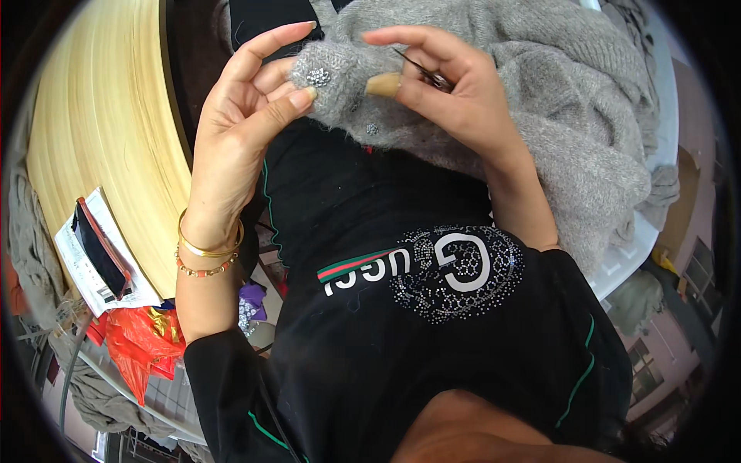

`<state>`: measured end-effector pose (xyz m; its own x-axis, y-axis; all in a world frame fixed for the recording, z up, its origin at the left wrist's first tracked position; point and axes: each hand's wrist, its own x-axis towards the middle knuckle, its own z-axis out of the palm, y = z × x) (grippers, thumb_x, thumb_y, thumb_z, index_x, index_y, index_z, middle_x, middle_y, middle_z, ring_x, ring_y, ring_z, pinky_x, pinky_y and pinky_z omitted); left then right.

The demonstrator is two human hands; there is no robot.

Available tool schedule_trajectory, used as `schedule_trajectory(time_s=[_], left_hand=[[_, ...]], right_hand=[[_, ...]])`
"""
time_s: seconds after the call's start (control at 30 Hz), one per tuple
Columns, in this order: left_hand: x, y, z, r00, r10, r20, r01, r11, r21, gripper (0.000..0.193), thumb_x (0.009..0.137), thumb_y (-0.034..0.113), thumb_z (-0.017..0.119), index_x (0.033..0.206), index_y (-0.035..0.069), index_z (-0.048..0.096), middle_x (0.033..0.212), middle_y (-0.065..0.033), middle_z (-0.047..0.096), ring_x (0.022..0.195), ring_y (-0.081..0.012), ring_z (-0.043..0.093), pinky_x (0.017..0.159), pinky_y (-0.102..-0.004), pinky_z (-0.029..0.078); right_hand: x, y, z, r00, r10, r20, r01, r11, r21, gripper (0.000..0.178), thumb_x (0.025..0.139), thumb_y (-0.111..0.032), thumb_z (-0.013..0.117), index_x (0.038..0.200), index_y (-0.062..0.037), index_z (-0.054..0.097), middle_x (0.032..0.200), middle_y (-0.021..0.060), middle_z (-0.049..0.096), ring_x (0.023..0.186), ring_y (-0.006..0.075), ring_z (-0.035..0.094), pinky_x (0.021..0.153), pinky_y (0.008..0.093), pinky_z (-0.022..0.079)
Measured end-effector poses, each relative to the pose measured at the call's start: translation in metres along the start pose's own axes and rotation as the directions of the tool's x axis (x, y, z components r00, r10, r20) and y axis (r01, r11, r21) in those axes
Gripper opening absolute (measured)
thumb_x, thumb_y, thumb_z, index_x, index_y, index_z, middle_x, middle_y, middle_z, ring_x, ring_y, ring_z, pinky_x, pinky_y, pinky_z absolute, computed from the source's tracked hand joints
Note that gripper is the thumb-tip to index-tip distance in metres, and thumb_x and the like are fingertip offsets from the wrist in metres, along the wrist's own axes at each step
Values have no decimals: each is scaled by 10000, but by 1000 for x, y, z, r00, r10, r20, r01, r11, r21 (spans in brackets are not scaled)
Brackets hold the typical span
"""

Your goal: Inspecting a grey sweater and trimming loose threads or lint using a small tool.

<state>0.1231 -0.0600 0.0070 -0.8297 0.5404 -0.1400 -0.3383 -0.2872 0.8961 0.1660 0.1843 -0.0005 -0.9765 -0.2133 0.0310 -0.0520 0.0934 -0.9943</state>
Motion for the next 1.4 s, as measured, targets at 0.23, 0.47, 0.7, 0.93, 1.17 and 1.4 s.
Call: schedule_trajectory(time_s=[0.23,0.47,0.7,0.93,1.17,1.4], left_hand=[[1,-1,4,995,-76,-68,82,993,81,442,989,5,599,1428,12,543,970,42,665,911,-7,588,829,-182,487],[2,-4,4,992,-89,-86,100,986,136,370,1010,65,601,1378,31,602,942,60,654,873,5,570,805,-178,478],[5,-8,-1,993,-96,-63,98,995,30,377,1029,141,613,1390,35,583,1048,-15,719,978,-59,654,846,-239,550],[3,-20,2,990,99,-100,-75,973,218,217,966,26,691,1158,38,590,1152,-51,672,1052,-122,662,923,-262,543],[5,-28,3,990,101,98,-138,831,539,357,882,-24,761,1204,38,619,1253,-30,657,1123,-130,639,1021,-295,512],[4,-32,17,989,125,77,-147,814,563,428,888,-5,760,1291,49,625,1279,-22,670,1138,-116,638,1007,-285,520]], right_hand=[[4,10,4,990,132,46,-133,991,19,320,956,-129,725,1254,-17,689,756,-101,552,666,-24,448,595,159,346],[2,14,1,987,151,48,-154,986,59,231,963,-124,726,1165,-15,708,817,-74,636,684,-22,482,596,156,366],[5,21,7,990,136,-22,-132,984,121,212,985,-153,698,1147,-17,707,812,-77,631,689,-14,502,620,156,388],[12,21,4,933,360,-13,-326,860,391,123,1012,-187,679,981,-69,697,646,-118,481,533,-16,360,491,180,248],[11,26,-7,866,494,75,-406,608,682,139,1026,-232,662,1008,-96,682,620,-107,436,497,-2,348,439,184,226],[9,32,-10,827,549,119,-414,452,790,124,1046,-216,628,1050,-99,669,636,-109,420,495,2,334,440,172,238]])
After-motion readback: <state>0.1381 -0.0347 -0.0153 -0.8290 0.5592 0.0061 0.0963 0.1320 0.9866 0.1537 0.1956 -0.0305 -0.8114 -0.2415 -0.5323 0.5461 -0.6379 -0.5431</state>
